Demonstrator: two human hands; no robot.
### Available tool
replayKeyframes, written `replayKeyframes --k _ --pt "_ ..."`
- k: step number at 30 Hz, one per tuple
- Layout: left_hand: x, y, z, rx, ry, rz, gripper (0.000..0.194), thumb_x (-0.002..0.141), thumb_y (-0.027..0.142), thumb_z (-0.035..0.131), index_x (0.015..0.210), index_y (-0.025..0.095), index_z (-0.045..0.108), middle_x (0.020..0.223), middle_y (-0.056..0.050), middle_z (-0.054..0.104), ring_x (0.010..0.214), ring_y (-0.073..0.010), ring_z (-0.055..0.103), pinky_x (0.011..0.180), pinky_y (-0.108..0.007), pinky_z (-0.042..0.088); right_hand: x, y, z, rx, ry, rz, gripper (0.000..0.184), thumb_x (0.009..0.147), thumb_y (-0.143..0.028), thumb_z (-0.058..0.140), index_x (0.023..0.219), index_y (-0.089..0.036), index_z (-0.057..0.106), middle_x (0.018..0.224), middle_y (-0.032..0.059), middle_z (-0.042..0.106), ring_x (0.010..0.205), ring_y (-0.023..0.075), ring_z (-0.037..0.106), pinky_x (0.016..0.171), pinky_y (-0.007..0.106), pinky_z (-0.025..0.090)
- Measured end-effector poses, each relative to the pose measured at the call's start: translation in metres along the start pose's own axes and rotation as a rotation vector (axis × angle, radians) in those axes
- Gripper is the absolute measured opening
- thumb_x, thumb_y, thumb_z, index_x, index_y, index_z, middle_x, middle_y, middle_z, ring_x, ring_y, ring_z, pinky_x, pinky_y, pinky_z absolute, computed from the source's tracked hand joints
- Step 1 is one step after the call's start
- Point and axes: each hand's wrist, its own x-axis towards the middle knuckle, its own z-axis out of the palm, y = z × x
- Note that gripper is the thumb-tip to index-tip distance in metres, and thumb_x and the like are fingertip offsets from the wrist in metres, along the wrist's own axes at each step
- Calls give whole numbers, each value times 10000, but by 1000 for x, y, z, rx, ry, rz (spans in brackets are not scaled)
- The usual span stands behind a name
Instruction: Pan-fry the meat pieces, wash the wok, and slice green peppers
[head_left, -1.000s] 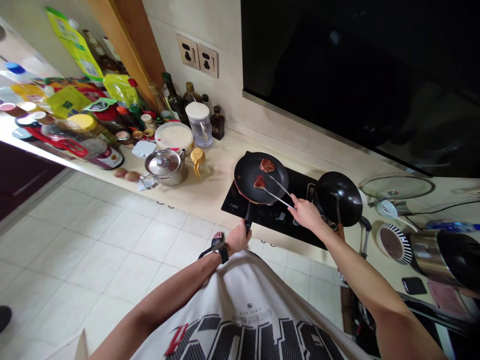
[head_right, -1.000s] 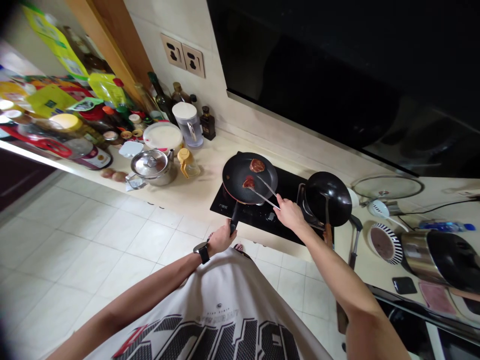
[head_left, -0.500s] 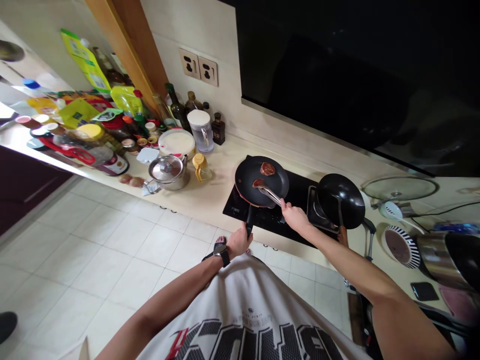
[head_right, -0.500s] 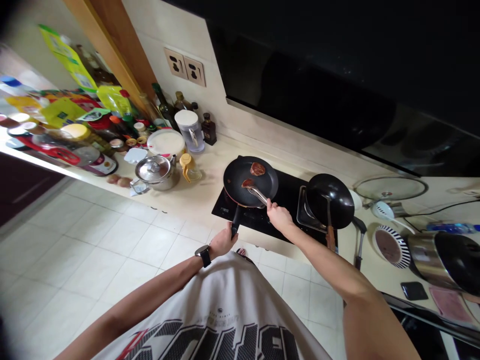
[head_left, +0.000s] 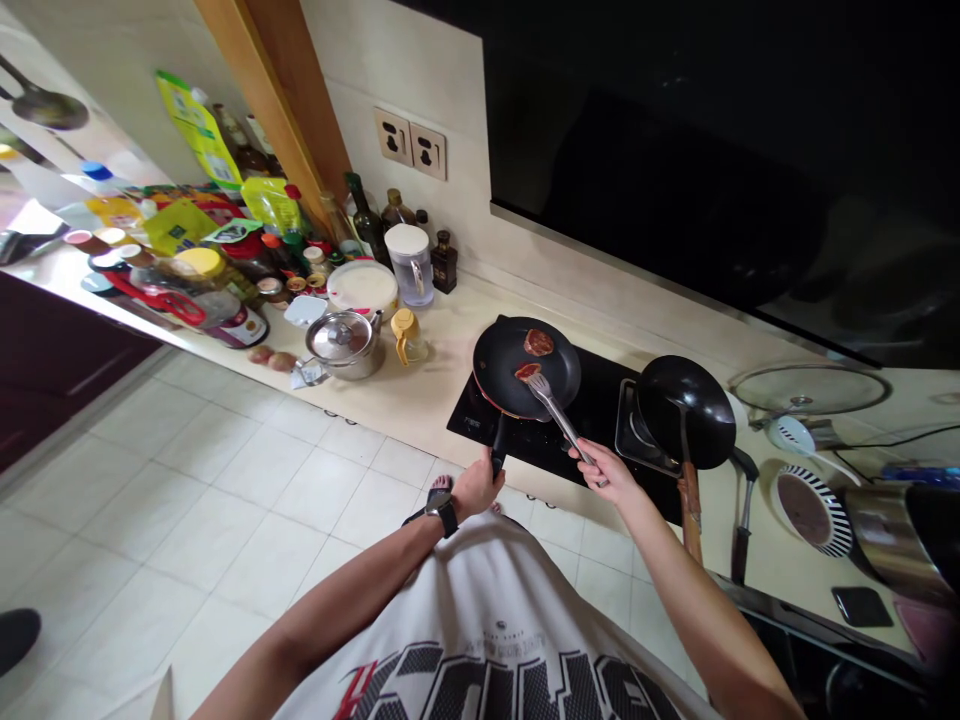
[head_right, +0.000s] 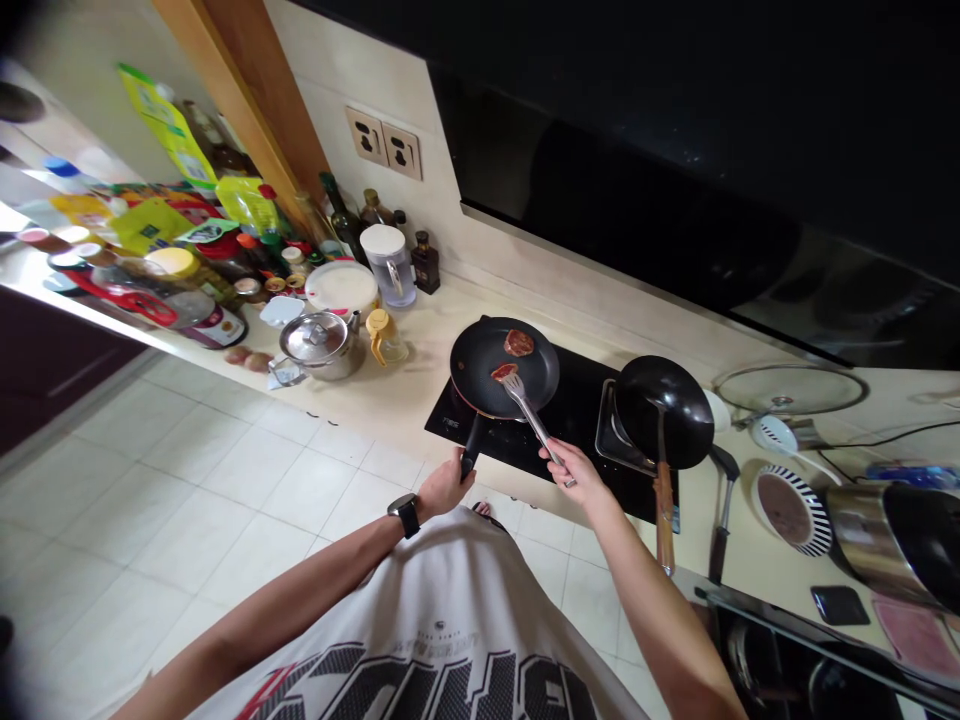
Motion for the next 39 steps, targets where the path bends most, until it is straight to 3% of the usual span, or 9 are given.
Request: replayKeyframes --k 4,9,14,20,26,29,33,39 --pt "-3 -3 -3 -83 15 68 403 986 295 489 1336 130 373 985 -136 738 912 -261 724 757 -324 482 -14 24 -11 76 -71 -120 341 890 -372 634 1197 -224 627 811 -40 492 425 13 163 316 99 150" --pt "-21 -15 0 -253 -12 157 454 1001 420 454 1342 145 336 811 -30 687 709 -199 666 691 -317 486 -30 39 -23 123 -166 -229 406 903 -422 641 1273 -256 619 782 -58 492 382 -5 126 296 109 156" --pt "-46 -40 6 -421 -22 142 566 983 585 418 1349 163 332 960 -69 678 677 -169 651 692 -333 522 -46 31 -29 163 -349 -336 419 910 -430 688 1269 -218 653 750 -48 542 326 -28 200 278 105 139" --pt "-67 -59 -6 -443 9 63 567 962 655 408 1285 190 430 934 -60 676 709 -192 680 698 -360 552 -65 12 -19 119 -452 -373 419 872 -453 747 1189 -180 712 736 -25 579 307 -36 233 270 104 149" --pt "-76 -56 -23 -428 45 55 535 969 652 403 1221 192 507 909 -45 675 714 -183 680 694 -341 554 -68 5 -9 106 -564 -396 420 855 -478 765 1104 -140 735 726 -4 605 299 -31 286 274 95 181" --pt "-78 -51 -28 -436 57 65 526 964 649 419 1192 191 537 949 -64 694 741 -188 686 690 -334 557 -64 12 -8 166 -611 -409 427 858 -476 765 1124 -143 735 709 -14 597 286 -38 266 269 88 190" --pt "-78 -48 -32 -412 57 75 516 964 647 419 1162 190 551 910 -60 701 707 -189 686 678 -337 553 -57 30 -2 364 -685 -439 462 883 -443 749 1296 -249 680 683 -65 567 261 -52 192 260 67 202" --pt "-78 -53 -29 -411 52 79 541 950 672 409 1161 194 547 936 -70 710 706 -185 686 678 -323 551 -50 45 8 499 -717 -455 430 905 -441 728 1311 -313 671 639 -120 491 252 -63 129 265 54 226"
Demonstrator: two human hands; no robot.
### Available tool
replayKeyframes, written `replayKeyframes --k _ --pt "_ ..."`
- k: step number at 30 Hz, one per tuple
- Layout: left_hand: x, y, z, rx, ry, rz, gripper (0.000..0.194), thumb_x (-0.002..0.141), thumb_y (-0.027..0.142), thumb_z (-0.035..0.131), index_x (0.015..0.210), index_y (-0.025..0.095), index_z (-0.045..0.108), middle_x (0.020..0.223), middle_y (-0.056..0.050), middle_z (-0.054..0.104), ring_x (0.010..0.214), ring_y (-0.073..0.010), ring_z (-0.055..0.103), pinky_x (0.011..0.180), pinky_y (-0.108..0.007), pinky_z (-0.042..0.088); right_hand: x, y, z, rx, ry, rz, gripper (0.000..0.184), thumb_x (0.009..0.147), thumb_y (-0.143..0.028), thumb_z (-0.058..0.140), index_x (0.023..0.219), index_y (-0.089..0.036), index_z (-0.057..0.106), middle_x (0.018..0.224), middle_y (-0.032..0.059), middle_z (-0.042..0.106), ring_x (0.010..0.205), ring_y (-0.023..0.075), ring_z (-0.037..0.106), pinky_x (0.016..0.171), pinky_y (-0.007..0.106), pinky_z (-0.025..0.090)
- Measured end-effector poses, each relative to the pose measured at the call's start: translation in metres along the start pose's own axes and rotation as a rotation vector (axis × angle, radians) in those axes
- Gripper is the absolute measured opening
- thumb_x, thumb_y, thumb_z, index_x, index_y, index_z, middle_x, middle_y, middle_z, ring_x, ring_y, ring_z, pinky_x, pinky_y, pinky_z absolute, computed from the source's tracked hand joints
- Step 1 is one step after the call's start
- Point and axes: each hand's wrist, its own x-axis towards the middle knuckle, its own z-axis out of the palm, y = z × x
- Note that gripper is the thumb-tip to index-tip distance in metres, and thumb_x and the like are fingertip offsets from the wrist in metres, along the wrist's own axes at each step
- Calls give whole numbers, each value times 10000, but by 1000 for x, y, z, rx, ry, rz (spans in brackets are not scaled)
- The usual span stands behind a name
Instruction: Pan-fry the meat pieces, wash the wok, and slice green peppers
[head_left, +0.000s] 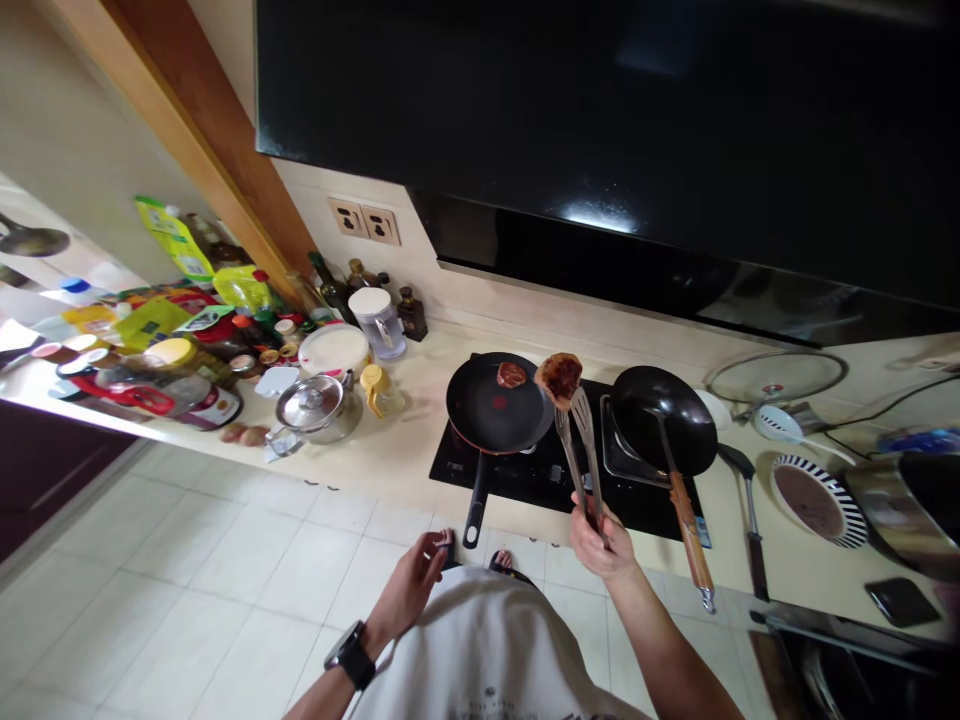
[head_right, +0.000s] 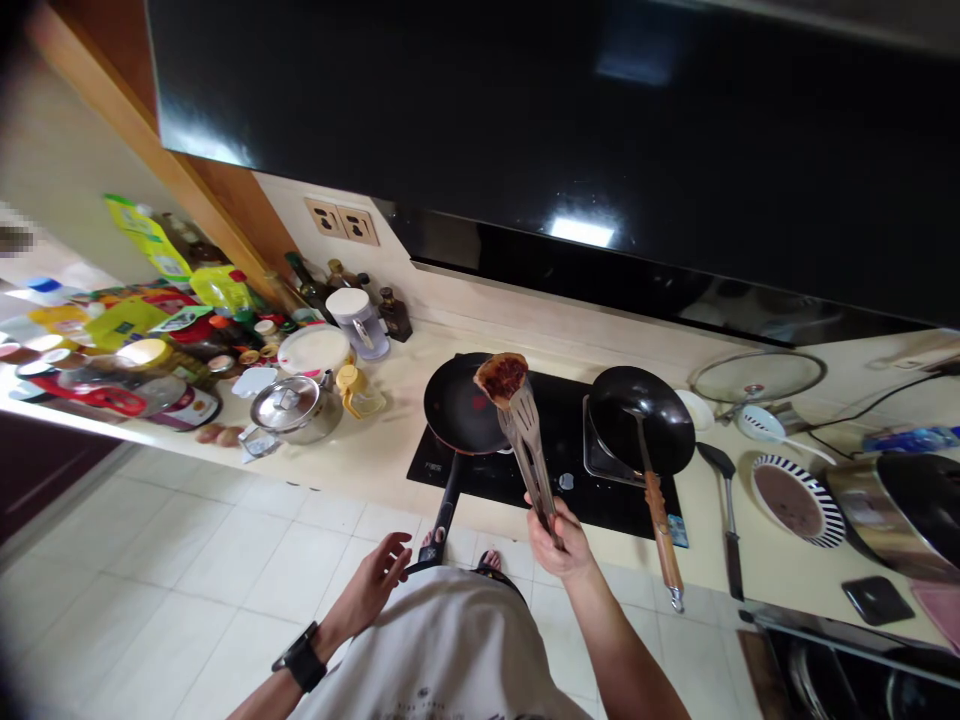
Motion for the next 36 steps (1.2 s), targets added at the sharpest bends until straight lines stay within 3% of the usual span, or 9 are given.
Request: replayKeyframes --k 10,17,25,29,36 --pt "-1 -1 3 -18 -13 -22 590 929 710 395 1170 192 543 863 -67 708 724 -212 698 727 -351 558 5 -2 6 157 -116 -28 438 945 -372 706 1361 -251 638 692 -94 560 254 -70 157 286 55 309" --pt "0 -8 4 -48 -5 -14 619 895 743 421 1158 200 558 863 -62 706 701 -210 690 708 -346 560 3 -1 6 118 -95 20 464 894 -418 762 1316 -251 669 606 -110 537 244 -61 168 289 57 336" --pt "1 -2 -2 -66 -2 -17 649 880 775 425 1147 201 566 882 -67 713 698 -210 689 696 -343 559 16 -9 21 -27 -81 -26 444 915 -421 727 1331 -281 659 675 -89 565 247 -61 165 256 58 249" --pt "2 -2 -4 -40 -1 -21 638 887 776 406 1123 207 572 886 -62 704 686 -206 683 680 -339 550 19 -15 30 -136 -4 -28 436 905 -418 730 1312 -274 670 698 -69 582 262 -54 184 259 63 205" --pt "3 0 -8 7 -26 -19 588 927 726 389 1137 204 559 893 -59 700 709 -203 681 695 -333 539 19 -13 26 -162 2 -48 443 923 -414 710 1335 -264 647 720 -68 570 281 -54 193 269 65 192"
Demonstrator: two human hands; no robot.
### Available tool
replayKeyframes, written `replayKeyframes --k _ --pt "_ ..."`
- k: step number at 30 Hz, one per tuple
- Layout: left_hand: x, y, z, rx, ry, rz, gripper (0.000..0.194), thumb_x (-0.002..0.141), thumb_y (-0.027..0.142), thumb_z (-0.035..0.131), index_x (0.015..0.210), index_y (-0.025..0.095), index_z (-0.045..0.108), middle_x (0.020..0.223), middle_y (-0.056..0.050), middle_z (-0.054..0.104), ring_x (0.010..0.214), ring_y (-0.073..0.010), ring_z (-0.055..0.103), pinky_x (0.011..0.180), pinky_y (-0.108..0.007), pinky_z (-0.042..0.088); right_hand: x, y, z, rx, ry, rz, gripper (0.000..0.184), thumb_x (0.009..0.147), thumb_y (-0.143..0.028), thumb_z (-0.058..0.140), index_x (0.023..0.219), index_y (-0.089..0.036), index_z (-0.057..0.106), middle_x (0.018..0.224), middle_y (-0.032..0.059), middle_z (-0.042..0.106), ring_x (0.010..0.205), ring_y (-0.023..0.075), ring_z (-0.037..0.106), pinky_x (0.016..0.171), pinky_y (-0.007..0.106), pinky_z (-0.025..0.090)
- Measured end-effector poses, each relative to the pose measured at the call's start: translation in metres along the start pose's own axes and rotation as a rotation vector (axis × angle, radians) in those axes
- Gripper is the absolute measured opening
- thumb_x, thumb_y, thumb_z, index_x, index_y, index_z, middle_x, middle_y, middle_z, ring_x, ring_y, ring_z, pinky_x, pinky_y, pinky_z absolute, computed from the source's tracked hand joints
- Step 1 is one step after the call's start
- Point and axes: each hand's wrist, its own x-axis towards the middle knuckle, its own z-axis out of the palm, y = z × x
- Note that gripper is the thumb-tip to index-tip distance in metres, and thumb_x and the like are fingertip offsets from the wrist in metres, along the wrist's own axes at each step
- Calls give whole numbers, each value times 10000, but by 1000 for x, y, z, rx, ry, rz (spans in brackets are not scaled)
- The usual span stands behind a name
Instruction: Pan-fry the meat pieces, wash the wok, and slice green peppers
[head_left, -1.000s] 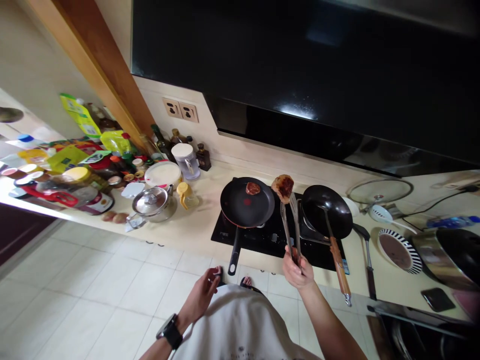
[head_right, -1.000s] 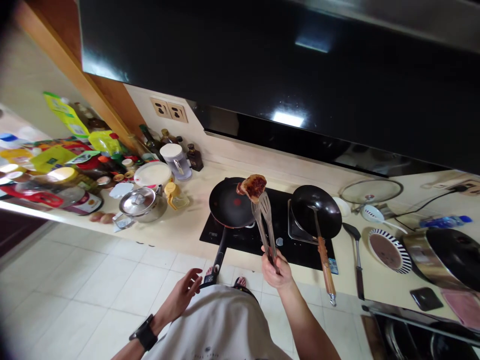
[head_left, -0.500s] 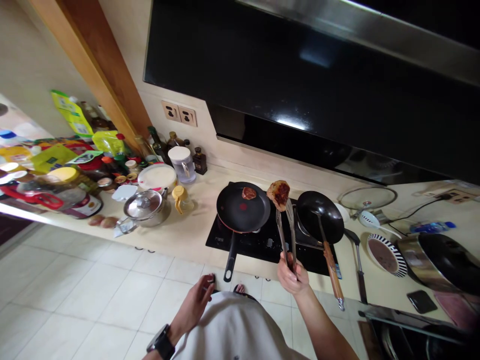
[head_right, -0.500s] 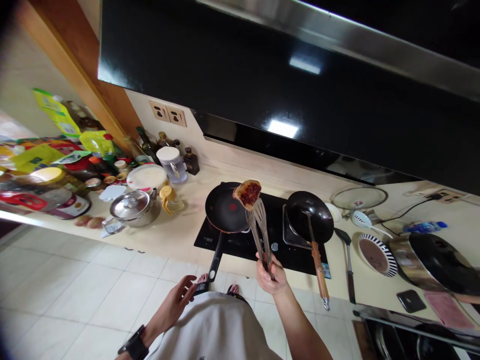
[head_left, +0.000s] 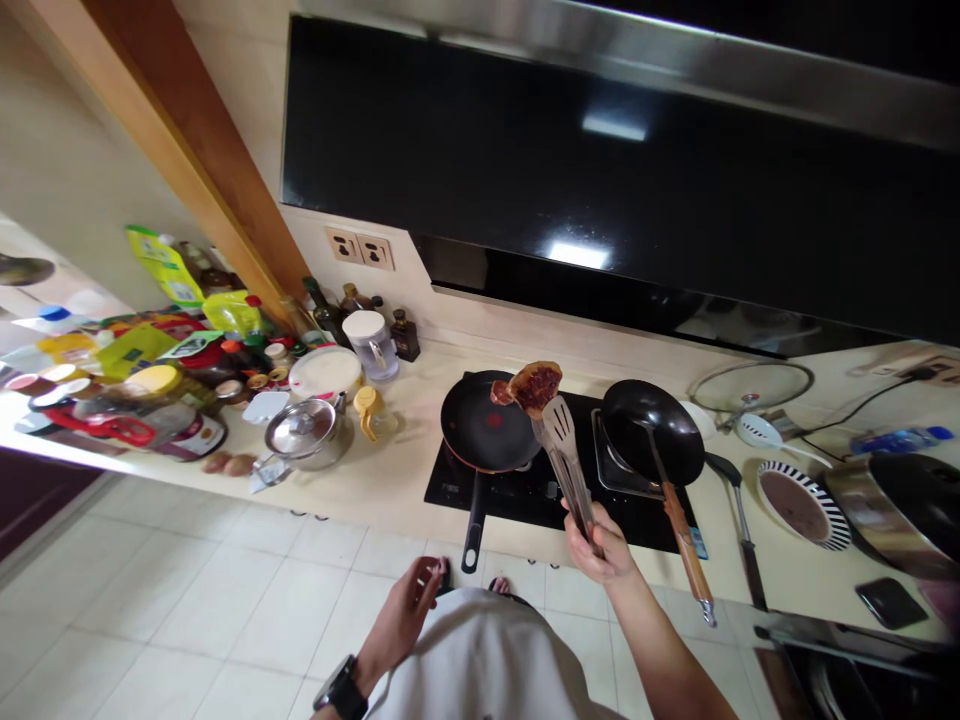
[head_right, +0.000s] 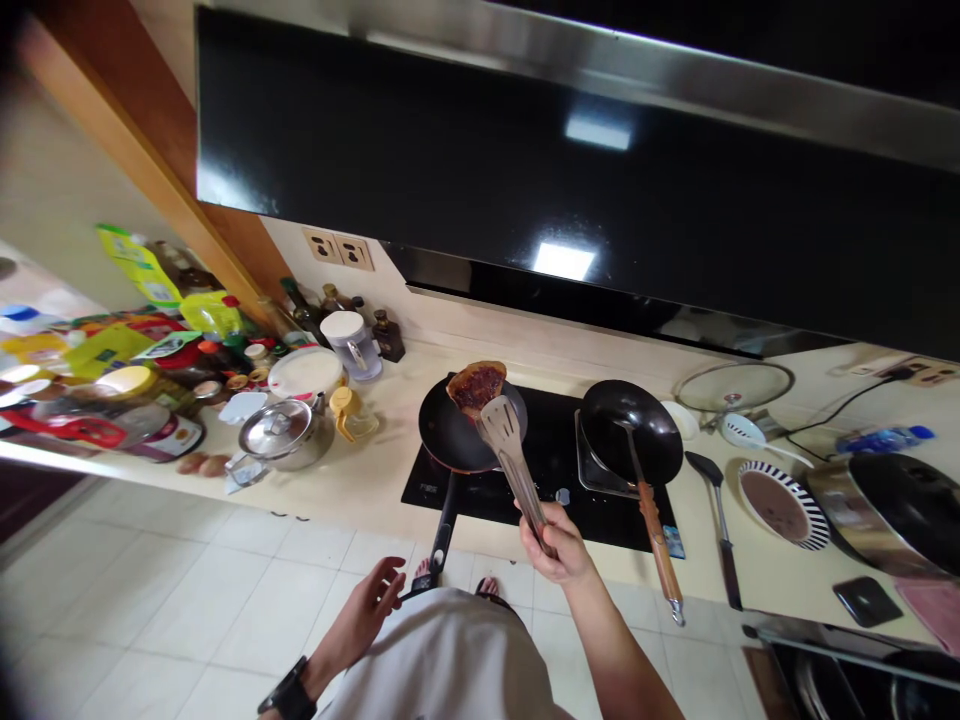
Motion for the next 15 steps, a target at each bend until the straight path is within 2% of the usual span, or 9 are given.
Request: replayKeyframes --k 5,9,15 --pt "-1 8 0 -7 15 0 602 909 741 408 1111 198 570 875 -56 701 704 -197 683 685 -327 536 -1 -4 -8 43 -22 -36 416 960 -383 660 1356 -259 623 745 -78 533 281 -60 167 266 62 212" --pt "-5 14 4 -35 40 -4 590 910 728 424 1096 191 582 908 -72 708 717 -193 679 680 -328 549 -6 -8 -17 42 21 -55 394 971 -357 645 1349 -252 625 755 -79 536 284 -60 132 256 60 173" --pt "-14 14 13 -37 63 -4 565 932 696 426 1114 183 577 839 -58 698 712 -196 679 690 -343 558 -10 -4 -31 27 78 -30 382 975 -362 631 1340 -249 629 752 -79 535 288 -52 116 255 67 155"
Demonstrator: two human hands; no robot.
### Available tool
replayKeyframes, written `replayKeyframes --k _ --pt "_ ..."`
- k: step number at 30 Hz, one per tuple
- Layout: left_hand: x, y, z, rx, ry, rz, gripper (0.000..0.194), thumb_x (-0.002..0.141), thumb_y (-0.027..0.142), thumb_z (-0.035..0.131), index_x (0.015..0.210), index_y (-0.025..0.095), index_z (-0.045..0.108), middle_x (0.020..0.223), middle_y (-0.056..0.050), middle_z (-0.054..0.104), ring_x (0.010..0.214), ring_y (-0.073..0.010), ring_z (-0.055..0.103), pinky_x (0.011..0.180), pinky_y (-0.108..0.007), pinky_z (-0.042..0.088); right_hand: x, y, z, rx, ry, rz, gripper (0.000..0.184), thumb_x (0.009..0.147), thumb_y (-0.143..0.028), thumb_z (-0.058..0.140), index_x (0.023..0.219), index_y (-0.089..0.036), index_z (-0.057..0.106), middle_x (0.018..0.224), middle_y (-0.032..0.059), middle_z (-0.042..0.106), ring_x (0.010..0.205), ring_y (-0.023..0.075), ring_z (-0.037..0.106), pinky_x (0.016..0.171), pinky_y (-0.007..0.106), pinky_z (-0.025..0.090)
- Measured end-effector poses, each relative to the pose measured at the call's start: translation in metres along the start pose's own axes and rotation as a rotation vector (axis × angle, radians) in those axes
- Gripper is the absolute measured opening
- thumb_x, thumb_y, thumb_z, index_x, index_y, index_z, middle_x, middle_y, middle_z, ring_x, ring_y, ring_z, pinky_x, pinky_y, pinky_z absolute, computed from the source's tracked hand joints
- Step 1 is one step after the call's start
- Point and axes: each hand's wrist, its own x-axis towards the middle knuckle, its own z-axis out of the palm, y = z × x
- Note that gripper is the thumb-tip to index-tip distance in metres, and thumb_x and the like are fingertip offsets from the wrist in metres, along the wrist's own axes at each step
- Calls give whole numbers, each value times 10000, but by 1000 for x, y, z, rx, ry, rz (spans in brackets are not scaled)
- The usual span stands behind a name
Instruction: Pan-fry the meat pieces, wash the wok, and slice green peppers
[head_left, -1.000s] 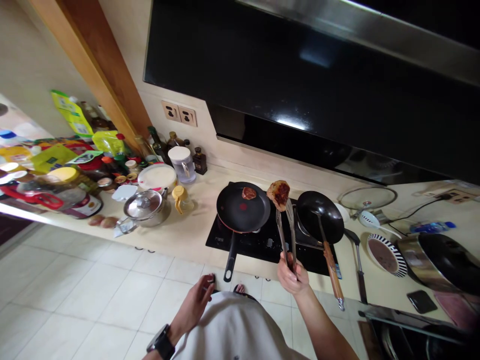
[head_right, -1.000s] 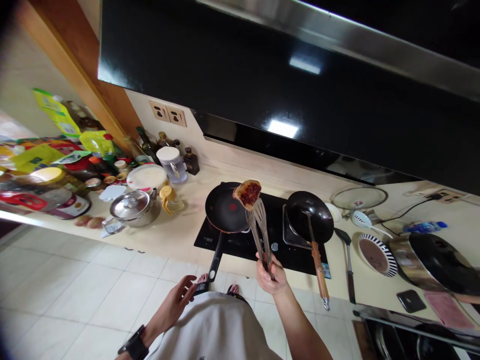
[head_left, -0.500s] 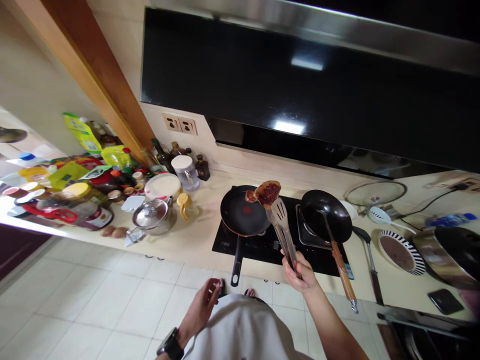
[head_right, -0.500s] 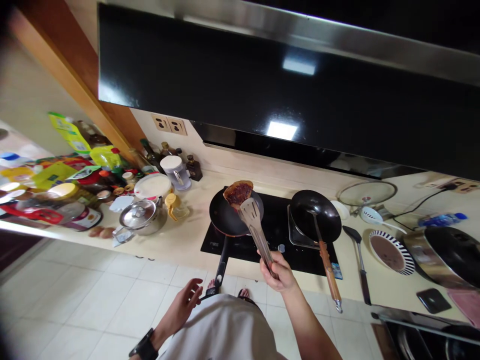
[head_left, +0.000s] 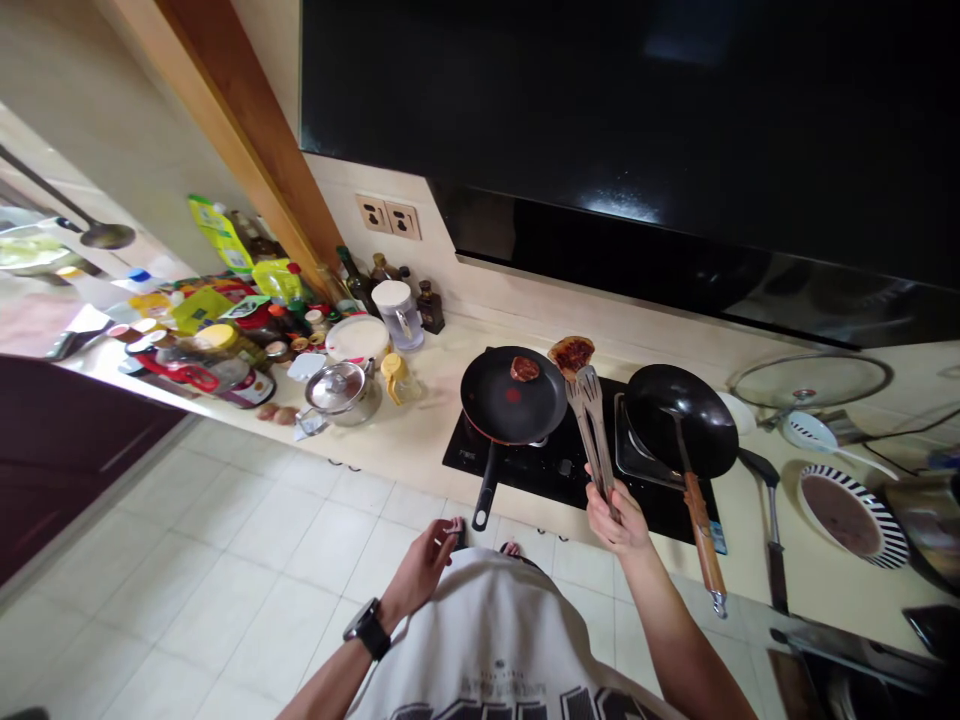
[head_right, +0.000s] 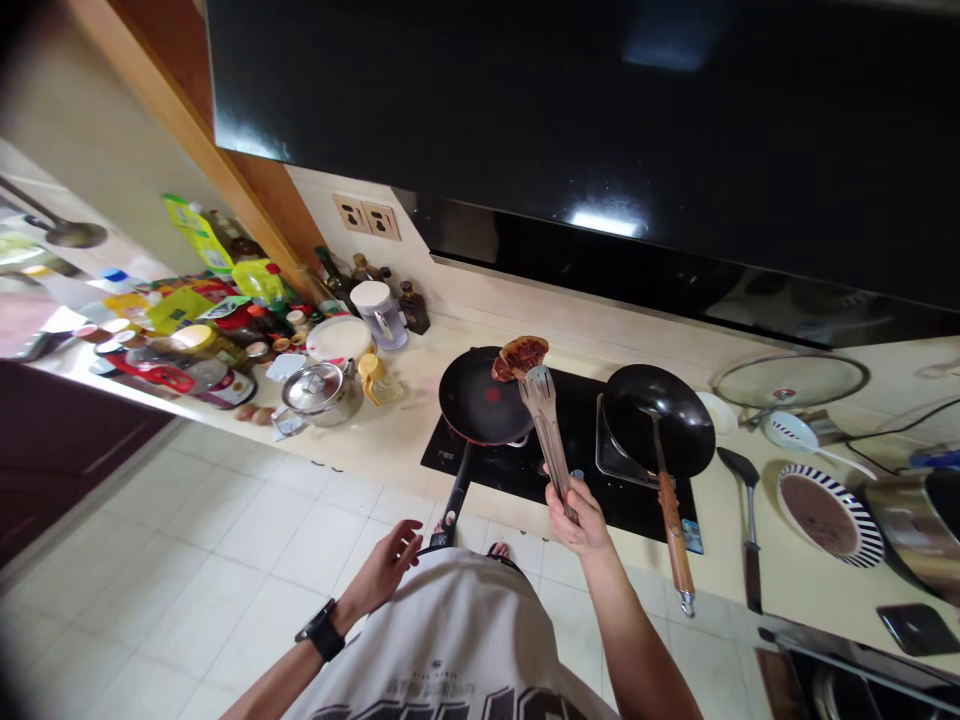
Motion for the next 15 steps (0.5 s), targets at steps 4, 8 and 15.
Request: replayKeyframes --k 4,8,15 --pt "-4 -3 10 0 38 -9 535 946 670 423 1129 186 560 900 -65 696 705 -184 672 673 -330 546 2 -1 -10 -7 28 36 351 962 -362 634 1297 -260 661 733 -86 496 308 -44 100 268 77 160" --pt "-16 -7 24 2 76 -37 477 958 619 437 1104 182 559 923 -68 686 693 -163 647 656 -299 518 -1 -7 -13 -90 185 139 328 912 -400 693 1228 -314 709 693 -80 439 368 -8 142 317 111 251" --pt "-54 -12 36 55 280 -88 296 972 470 498 1047 195 579 814 -27 668 701 -154 577 664 -275 452 -1 -1 -36 -368 177 253 391 873 -559 612 1258 -505 646 669 -28 402 387 89 181 254 231 239"
